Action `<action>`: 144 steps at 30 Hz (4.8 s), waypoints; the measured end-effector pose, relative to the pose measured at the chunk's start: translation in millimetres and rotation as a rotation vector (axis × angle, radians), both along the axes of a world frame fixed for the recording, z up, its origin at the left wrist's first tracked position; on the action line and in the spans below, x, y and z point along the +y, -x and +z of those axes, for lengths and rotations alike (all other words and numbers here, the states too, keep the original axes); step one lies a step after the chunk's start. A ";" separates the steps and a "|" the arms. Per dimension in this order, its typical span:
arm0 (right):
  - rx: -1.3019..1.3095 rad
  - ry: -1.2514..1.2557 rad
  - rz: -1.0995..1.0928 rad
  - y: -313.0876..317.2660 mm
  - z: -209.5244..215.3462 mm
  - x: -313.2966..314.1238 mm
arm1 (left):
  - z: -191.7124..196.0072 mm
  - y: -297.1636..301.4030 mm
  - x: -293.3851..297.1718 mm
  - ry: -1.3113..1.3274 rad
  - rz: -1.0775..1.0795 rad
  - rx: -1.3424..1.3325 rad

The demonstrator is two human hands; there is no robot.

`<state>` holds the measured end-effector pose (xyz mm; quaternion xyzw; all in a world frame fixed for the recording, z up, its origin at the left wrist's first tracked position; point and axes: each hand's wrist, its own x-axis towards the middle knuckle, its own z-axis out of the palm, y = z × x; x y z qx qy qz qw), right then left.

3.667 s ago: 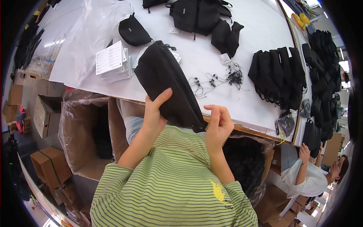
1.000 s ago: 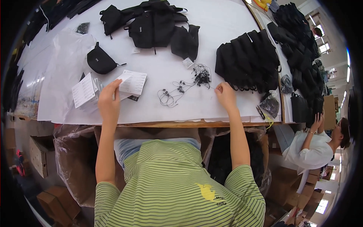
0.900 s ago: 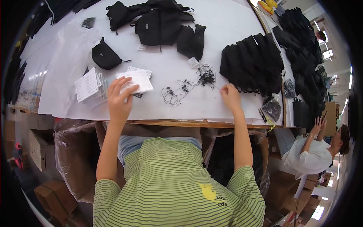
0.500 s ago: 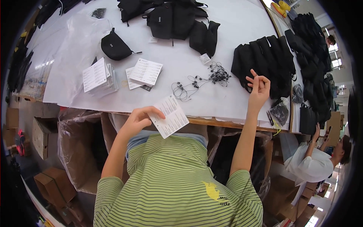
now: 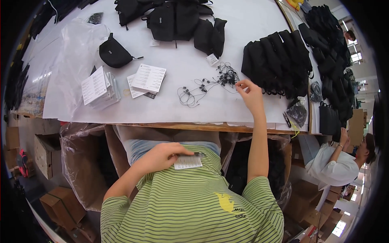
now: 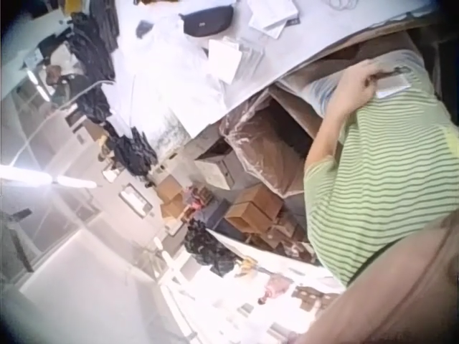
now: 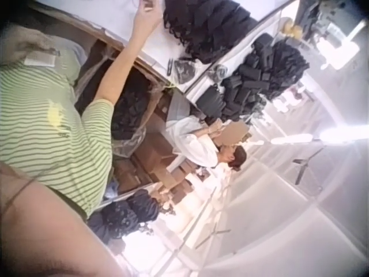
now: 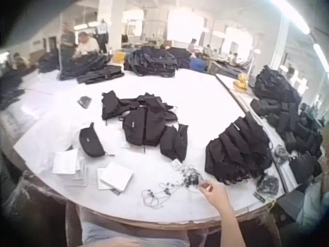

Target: Packing small electronic items, earphones, and manuals into black fabric pouches.

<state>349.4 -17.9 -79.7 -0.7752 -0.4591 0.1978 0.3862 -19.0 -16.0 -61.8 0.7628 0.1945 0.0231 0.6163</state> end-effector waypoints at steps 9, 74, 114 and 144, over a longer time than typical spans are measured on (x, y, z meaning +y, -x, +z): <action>-0.398 0.188 0.134 48.0 -16.8 52.0 | 4.9 9.8 22.5 0.145 -0.410 -0.026; 0.425 -0.262 0.118 171.8 59.1 -53.9 | 30.3 -55.3 18.1 -0.667 0.708 -0.555; 0.107 -0.560 0.099 186.2 48.0 -48.5 | 49.4 -53.8 -5.4 -0.018 0.869 -0.323; 1.200 -0.008 0.356 150.1 23.3 -33.5 | 8.7 -76.3 81.0 0.005 0.673 -0.302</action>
